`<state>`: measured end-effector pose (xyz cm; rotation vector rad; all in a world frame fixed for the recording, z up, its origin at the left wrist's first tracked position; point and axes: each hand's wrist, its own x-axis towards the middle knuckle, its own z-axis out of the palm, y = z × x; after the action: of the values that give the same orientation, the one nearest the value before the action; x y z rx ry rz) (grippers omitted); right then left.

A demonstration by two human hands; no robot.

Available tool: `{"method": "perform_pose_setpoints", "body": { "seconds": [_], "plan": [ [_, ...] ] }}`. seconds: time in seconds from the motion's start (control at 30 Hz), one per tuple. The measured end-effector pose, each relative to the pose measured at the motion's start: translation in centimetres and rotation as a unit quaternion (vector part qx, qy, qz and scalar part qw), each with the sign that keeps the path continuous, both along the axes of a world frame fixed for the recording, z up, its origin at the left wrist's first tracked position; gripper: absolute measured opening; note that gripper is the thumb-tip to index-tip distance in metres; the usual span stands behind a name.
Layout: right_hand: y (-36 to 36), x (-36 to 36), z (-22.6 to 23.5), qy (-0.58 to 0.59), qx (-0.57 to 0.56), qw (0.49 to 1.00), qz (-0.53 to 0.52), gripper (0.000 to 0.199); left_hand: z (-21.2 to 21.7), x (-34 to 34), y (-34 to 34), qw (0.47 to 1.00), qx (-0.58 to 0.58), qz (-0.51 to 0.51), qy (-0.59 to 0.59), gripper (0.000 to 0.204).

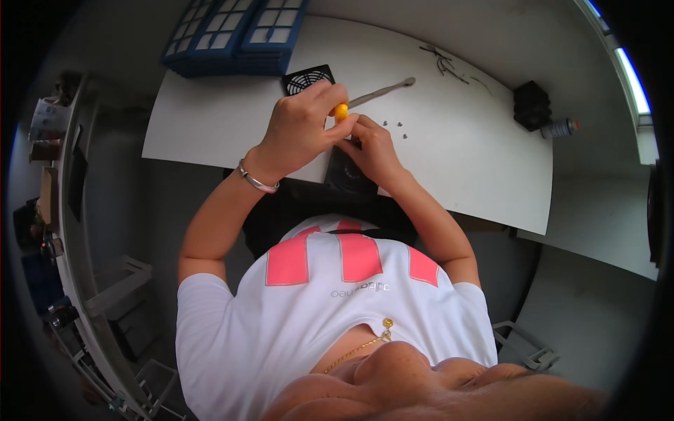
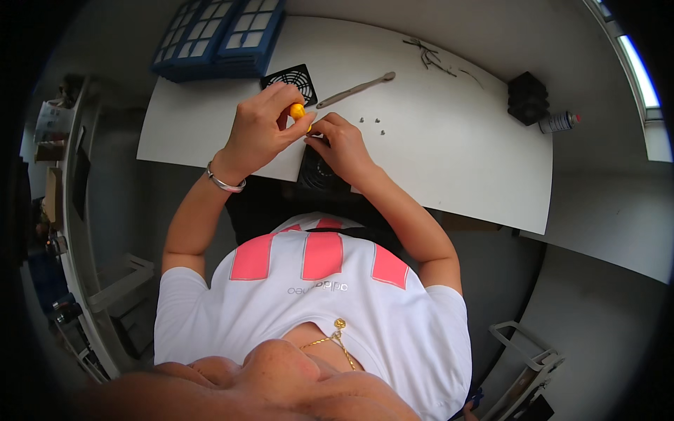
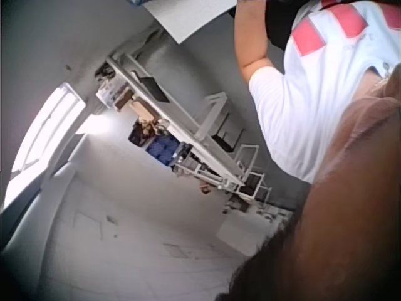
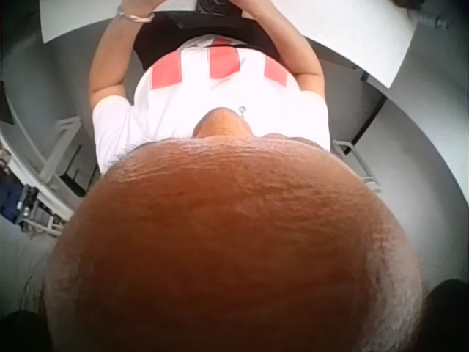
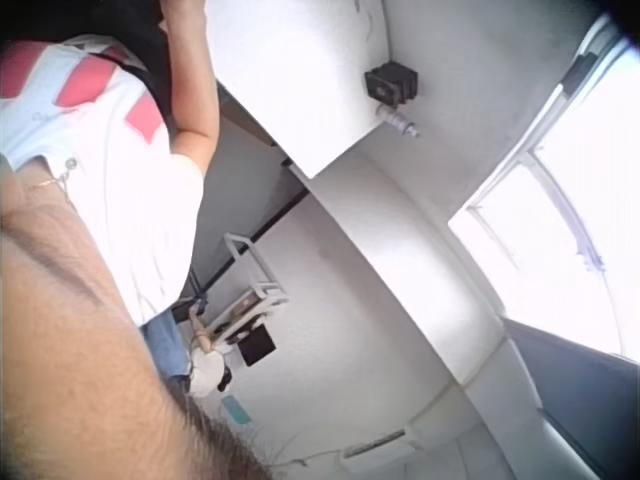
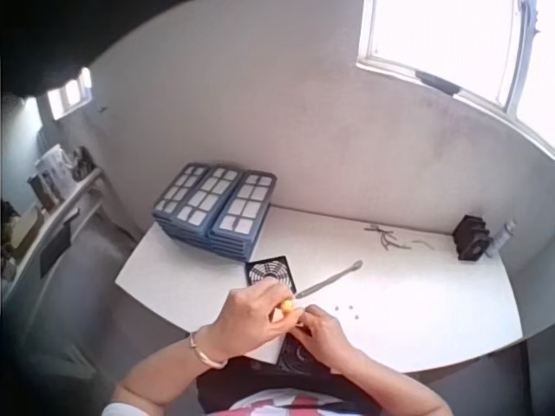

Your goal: The person disassembles a computer fan by using a screwdriver to remove screws from the housing and then lifting away the plastic grilles.

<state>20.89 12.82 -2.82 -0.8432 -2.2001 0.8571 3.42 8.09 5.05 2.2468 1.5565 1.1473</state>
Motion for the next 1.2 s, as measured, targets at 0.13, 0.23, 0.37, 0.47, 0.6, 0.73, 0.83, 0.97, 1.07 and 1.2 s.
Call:
{"method": "perform_pose_setpoints", "body": {
  "seconds": [0.13,0.23,0.37,0.47,0.6,0.73,0.83,0.97,1.07,1.2],
  "plan": [
    [0.1,0.0,-0.4,-0.009,0.013,1.0,0.0,0.016,-0.1,0.4,0.2,0.999,0.01,0.025,0.041,0.015],
    [0.1,0.0,-0.9,-0.012,0.042,0.999,0.002,0.019,0.0,1.0,0.2,0.996,0.024,-0.051,-0.074,0.014],
    [0.2,0.2,-1.1,-0.003,0.077,0.997,0.015,0.021,-0.3,0.1,0.9,0.988,0.084,-0.125,-0.046,0.018],
    [-0.3,0.2,0.1,-0.023,0.048,0.999,0.005,0.02,-0.2,0.0,0.8,0.995,-0.004,-0.088,-0.053,0.022],
    [-0.5,-0.2,0.9,-0.05,-0.002,0.999,-0.012,0.022,-1.0,1.4,0.9,0.999,0.052,0.01,-0.01,0.029],
    [0.0,0.0,-1.0,-0.011,0.062,0.998,0.009,0.025,-2.0,1.9,1.4,0.991,0.123,0.05,0.026,0.037],
    [0.0,0.0,-0.7,-0.019,0.1,0.995,0.005,0.027,-2.6,1.5,2.0,0.988,0.138,0.072,0.013,0.037],
    [-0.2,-0.1,0.2,-0.05,0.033,0.998,-0.015,0.028,-2.5,1.7,1.9,0.984,0.153,0.091,0.01,0.035],
    [-0.3,-0.2,-0.1,-0.035,0.037,0.999,-0.015,0.029,-2.7,1.6,2.0,0.983,0.155,0.096,0.006,0.034],
    [-0.3,-0.1,-0.3,-0.018,0.048,0.999,0.002,0.025,-2.6,1.3,1.9,0.984,0.148,0.094,0.005,0.032]
  ]
}}
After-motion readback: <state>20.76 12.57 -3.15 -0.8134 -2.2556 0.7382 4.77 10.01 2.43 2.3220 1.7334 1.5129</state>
